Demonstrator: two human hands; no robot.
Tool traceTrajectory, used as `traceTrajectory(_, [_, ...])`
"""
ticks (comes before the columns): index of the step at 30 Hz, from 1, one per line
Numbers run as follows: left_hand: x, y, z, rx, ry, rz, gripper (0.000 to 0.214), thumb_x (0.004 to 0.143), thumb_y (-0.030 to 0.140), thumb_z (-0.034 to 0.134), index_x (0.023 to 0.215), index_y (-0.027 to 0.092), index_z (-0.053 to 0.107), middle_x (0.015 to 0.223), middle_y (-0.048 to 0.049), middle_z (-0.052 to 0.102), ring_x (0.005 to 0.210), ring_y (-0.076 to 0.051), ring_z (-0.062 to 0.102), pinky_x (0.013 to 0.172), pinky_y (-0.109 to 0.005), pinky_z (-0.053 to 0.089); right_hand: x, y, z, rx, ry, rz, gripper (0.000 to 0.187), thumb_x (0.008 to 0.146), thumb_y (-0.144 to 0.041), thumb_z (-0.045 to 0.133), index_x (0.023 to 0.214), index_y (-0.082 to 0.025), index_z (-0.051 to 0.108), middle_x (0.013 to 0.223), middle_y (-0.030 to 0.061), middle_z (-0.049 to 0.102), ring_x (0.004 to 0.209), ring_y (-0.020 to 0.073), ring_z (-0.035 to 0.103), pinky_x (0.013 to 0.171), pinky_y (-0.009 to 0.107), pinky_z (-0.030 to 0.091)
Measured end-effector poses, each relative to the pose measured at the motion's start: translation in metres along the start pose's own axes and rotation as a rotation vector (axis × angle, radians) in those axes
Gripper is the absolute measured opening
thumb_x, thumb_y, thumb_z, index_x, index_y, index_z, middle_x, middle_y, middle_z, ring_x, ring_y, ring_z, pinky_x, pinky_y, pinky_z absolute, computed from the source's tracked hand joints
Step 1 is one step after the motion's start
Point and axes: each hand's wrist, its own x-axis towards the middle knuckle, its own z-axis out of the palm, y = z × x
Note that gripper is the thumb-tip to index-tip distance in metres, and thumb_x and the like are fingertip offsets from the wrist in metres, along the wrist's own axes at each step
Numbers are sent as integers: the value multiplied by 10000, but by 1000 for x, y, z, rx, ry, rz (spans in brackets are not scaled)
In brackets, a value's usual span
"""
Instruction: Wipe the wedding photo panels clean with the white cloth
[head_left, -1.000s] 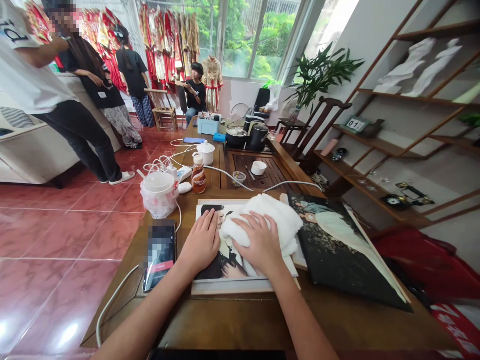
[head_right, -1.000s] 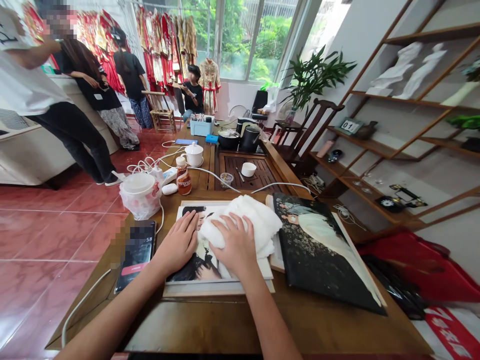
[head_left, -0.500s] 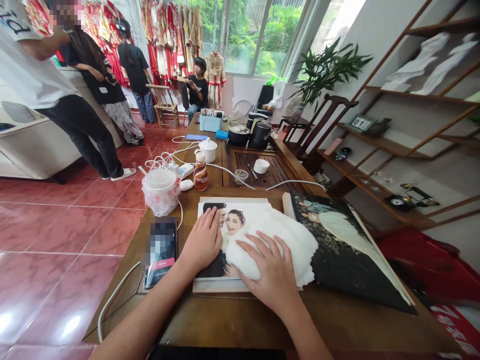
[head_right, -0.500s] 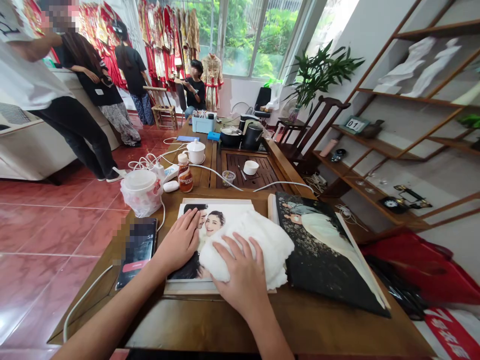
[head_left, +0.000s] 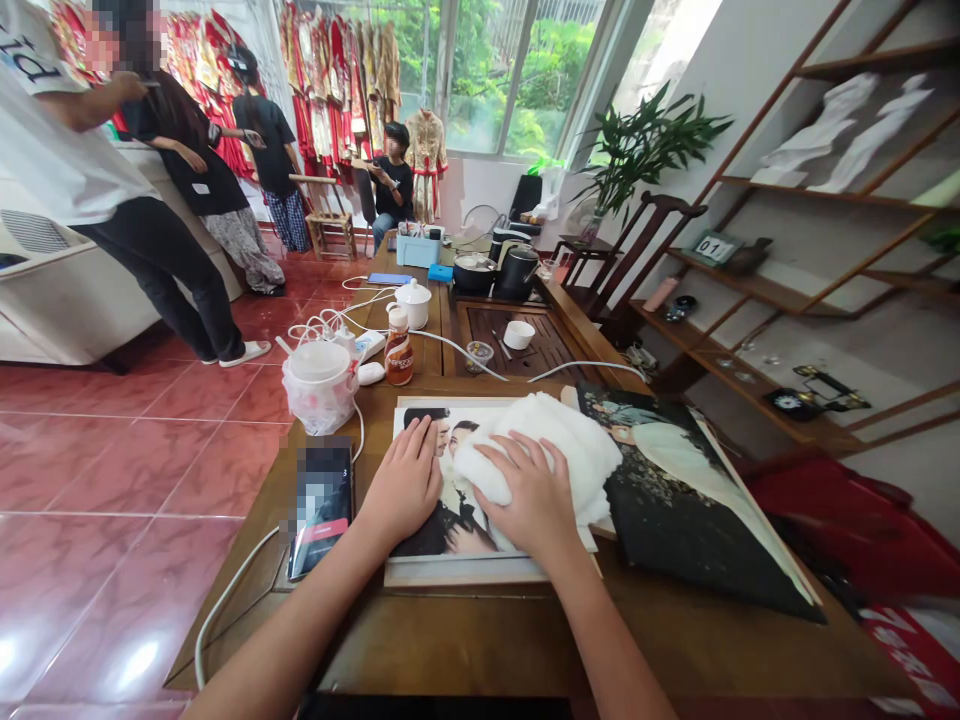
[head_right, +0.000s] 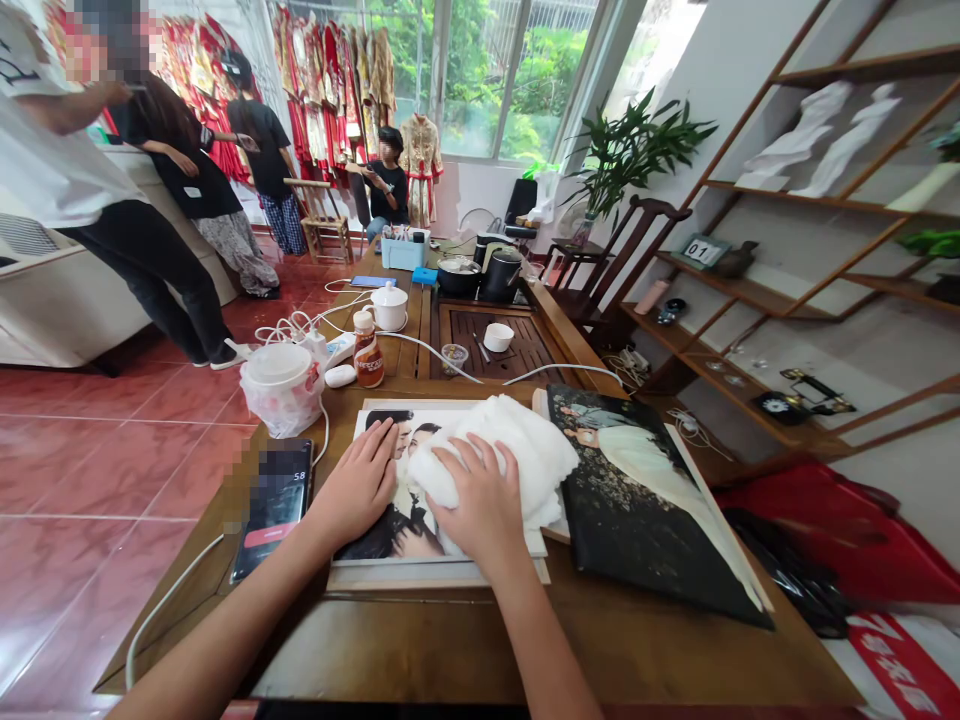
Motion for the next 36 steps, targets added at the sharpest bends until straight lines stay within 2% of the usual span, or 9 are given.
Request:
traceTrajectory(6, [4,-1,-1,-5,-2,-5,498,952,229,325,1427,85,357,1494,-130,352,1406,-257,266,1134,-440,286,-33,-10,-13,-24,-46,0,437,809,-453,568,1226,-324,578,1264,31,595,1211,307,450,1057,517,199])
traceTrajectory(9, [5,-1,0,-10,-9,-9,503,954,235,322,1431,80,351,1499,-127,344,1409,-256,257,1137,-432,279,-37,-10,-16,-12,-52,5,430,815,-477,564,1220,-336,580,1263,22,597,1206,307,453,1054,516,200])
traceTrajectory(13, [3,-1,1,-8,-13,-13,502,958,241,316,1428,70,354,1502,-127,339,1411,-255,251,1145,-421,265,-23,-2,-10,-9,-57,0,422,808,-446,571,1214,-328,583,1260,22,595,1205,302,449,1052,514,200])
traceTrajectory(18, [-1,-1,2,-9,-13,-7,503,960,243,318,1428,64,351,1503,-133,334,1408,-258,260,1146,-419,262,5,10,2,-13,20,38,384,843,-467,553,1187,-305,601,1215,44,615,1192,292,448,1050,516,188])
traceTrajectory(21, [-2,-2,3,-13,0,-1,501,961,245,316,1429,70,348,1499,-133,342,1406,-255,267,1143,-423,267,10,11,5,-17,52,50,386,854,-492,542,1176,-290,608,1201,56,618,1186,291,448,1051,516,182])
traceTrajectory(31, [4,-3,0,-10,-20,-4,499,960,241,320,1426,65,354,1501,-135,337,1410,-264,252,1144,-435,263,-35,-3,-12,-44,-52,47,426,811,-428,559,1222,-316,575,1271,29,587,1233,300,430,1063,516,180])
traceTrajectory(36, [4,-3,1,-10,-31,-8,503,959,241,313,1428,63,352,1502,-133,336,1412,-264,246,1147,-431,257,-35,3,-13,-31,-75,-1,420,800,-446,569,1204,-331,587,1247,17,605,1206,299,456,1047,513,203])
